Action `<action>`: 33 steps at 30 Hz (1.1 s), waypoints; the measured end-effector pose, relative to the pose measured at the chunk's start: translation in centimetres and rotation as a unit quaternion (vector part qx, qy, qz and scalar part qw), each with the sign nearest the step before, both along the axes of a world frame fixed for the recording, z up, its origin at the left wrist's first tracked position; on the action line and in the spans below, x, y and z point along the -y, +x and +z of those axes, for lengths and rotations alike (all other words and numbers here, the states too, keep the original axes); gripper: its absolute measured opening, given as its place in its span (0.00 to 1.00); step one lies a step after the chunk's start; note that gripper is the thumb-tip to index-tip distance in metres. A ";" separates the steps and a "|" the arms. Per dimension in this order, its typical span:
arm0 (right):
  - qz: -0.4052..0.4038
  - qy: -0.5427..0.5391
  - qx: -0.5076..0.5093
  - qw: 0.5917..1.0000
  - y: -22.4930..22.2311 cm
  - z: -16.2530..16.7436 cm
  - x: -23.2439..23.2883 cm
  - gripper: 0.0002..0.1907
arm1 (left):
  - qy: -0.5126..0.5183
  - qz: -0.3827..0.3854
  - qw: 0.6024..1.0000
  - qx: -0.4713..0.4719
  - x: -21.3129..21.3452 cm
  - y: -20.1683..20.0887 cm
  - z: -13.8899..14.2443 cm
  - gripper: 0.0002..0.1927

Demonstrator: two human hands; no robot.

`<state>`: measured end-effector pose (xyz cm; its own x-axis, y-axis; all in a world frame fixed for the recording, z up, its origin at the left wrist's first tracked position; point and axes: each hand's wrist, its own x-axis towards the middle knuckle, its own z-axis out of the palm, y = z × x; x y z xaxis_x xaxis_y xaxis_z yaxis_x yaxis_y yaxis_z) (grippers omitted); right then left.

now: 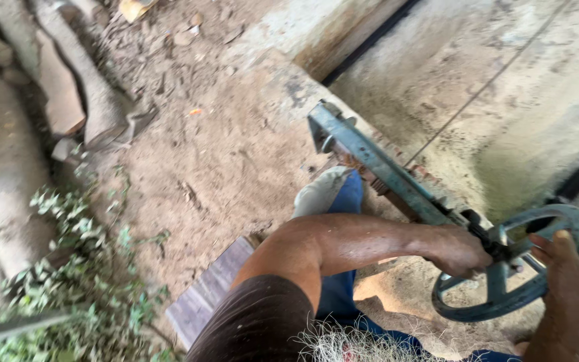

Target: The person operates a manual band saw by turning a handwheel to advance a log through the blade. The operator uses both hands to rotate the wheel, feeding the log along a track while sawdust accumulates in the channel.

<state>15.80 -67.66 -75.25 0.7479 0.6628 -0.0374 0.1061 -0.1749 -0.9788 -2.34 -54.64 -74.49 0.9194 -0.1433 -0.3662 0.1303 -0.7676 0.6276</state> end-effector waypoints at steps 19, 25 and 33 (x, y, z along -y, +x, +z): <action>-0.024 -0.016 0.022 0.999 -1.7 4.6 -0.9 0.36 | 0.036 -0.007 0.999 0.001 -0.6 0.0 1.3 0.22; -0.013 0.007 0.008 1.000 -1.6 5.1 -1.0 0.36 | 0.034 -0.002 0.999 0.037 -0.9 0.0 1.7 0.22; -0.012 0.027 -0.010 1.000 -0.9 4.6 -0.8 0.35 | 0.061 -0.001 0.997 0.038 -1.3 -0.3 2.5 0.23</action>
<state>14.88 -66.81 -70.67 0.7633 0.6458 -0.0168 0.0835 -0.1244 -0.9887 -2.59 -53.39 -71.99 0.9450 -0.1032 -0.3103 0.0850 -0.8388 0.5377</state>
